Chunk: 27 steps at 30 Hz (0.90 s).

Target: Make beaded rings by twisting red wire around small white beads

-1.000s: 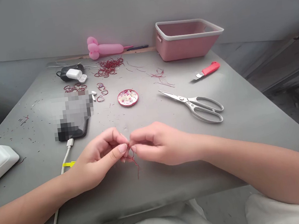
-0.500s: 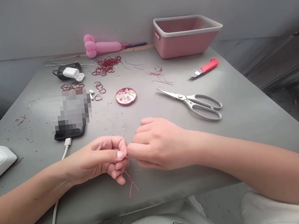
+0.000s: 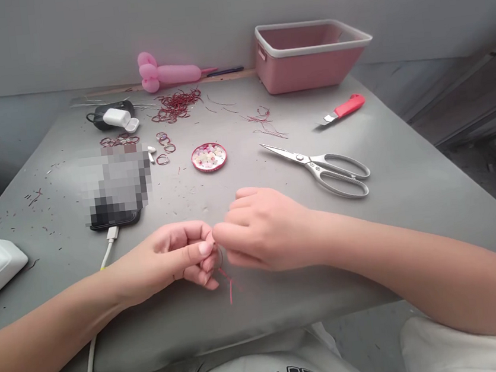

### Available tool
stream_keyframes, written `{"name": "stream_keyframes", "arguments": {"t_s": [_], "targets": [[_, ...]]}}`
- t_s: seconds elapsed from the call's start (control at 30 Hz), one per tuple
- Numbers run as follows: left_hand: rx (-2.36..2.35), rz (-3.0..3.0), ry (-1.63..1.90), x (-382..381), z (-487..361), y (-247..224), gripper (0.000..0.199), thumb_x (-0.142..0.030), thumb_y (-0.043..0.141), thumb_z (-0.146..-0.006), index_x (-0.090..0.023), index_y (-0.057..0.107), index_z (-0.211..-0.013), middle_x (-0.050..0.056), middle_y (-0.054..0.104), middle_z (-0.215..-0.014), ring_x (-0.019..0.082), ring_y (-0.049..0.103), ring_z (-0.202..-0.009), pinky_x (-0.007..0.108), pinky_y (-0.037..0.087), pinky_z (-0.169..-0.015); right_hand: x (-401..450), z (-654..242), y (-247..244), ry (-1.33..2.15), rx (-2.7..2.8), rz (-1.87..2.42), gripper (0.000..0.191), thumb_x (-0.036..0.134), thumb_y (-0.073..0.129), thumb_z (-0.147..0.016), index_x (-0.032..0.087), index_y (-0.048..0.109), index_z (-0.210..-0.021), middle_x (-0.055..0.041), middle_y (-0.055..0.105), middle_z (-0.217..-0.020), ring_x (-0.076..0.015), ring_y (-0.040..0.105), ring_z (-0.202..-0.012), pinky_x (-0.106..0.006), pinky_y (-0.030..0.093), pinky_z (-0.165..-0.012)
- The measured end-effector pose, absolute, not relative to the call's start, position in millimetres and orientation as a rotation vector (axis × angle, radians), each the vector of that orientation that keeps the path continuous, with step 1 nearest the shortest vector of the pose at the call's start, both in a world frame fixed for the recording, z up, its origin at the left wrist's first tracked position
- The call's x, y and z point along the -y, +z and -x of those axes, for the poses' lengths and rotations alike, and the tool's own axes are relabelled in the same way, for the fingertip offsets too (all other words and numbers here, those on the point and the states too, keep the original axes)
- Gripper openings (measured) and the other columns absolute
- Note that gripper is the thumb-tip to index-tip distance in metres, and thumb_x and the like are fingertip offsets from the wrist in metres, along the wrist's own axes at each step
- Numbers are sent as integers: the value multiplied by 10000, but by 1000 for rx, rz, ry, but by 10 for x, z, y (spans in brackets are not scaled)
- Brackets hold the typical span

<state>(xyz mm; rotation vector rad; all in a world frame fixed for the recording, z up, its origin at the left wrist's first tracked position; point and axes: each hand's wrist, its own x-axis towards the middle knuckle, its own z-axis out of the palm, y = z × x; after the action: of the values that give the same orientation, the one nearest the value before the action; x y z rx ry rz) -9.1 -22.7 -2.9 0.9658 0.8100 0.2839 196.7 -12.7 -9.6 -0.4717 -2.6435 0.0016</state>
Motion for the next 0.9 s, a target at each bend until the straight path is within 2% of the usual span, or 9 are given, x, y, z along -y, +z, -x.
{"name": "stream_keyframes", "arguments": {"t_s": [0.13,0.27,0.4,0.47,0.53,0.63,0.73,0.9], "targets": [[-922,-1157,509,329,47,-72,113,-168,492,-924,-148,520,-816,-35,574,-721,64,605,-653,233,562,-721,114,-1956,-137,407,2567,647,240,132,447,-880,178,456,-644,60,354,-523,-82,266,-503,-223,289,-514],[-963,-1324,633,369,47,-85,86,-142,498,-915,-147,546,-844,-19,618,-734,77,633,-684,214,558,-704,117,-1959,-98,868,2483,656,178,93,457,-886,160,561,-758,50,481,-584,-53,394,-518,-168,341,-509],[-1033,-1305,807,336,49,-79,68,-172,553,-901,-144,578,-844,8,690,-780,96,683,-768,214,575,-767,129,-1952,-60,647,2303,859,148,146,510,-912,161,643,-849,-2,567,-690,-85,505,-631,-196,428,-585],[-1040,-1243,838,316,45,-79,72,-191,583,-891,-145,588,-836,20,719,-810,102,699,-795,209,582,-779,150,-1938,-79,499,2183,897,72,192,580,-889,164,646,-885,-30,604,-762,-104,540,-677,-221,471,-609],[-1016,-1241,846,307,44,-84,73,-203,609,-880,-146,606,-834,13,726,-806,98,703,-786,189,583,-758,176,-1923,-116,382,2149,853,87,208,648,-851,161,641,-924,-57,628,-838,-114,563,-704,-236,503,-618],[-968,-1274,861,312,52,-102,82,-236,642,-866,-157,630,-849,1,728,-815,100,711,-782,189,586,-766,212,-1905,-171,250,2185,780,59,125,625,-856,161,639,-901,-55,624,-830,-104,571,-699,-233,513,-622],[-954,-1278,865,320,60,-120,99,-260,671,-847,-166,638,-851,7,738,-843,130,725,-839,219,589,-797,230,-1894,-195,212,2198,757,142,49,561,-869,172,632,-872,-40,614,-792,-98,568,-683,-232,509,-612],[-959,-1221,853,315,51,-123,125,-259,713,-812,-160,638,-826,11,739,-808,150,735,-811,227,593,-744,240,-1881,-187,163,2128,814,133,61,592,-857,179,634,-904,-46,628,-829,-102,588,-708,-230,526,-637]]}}
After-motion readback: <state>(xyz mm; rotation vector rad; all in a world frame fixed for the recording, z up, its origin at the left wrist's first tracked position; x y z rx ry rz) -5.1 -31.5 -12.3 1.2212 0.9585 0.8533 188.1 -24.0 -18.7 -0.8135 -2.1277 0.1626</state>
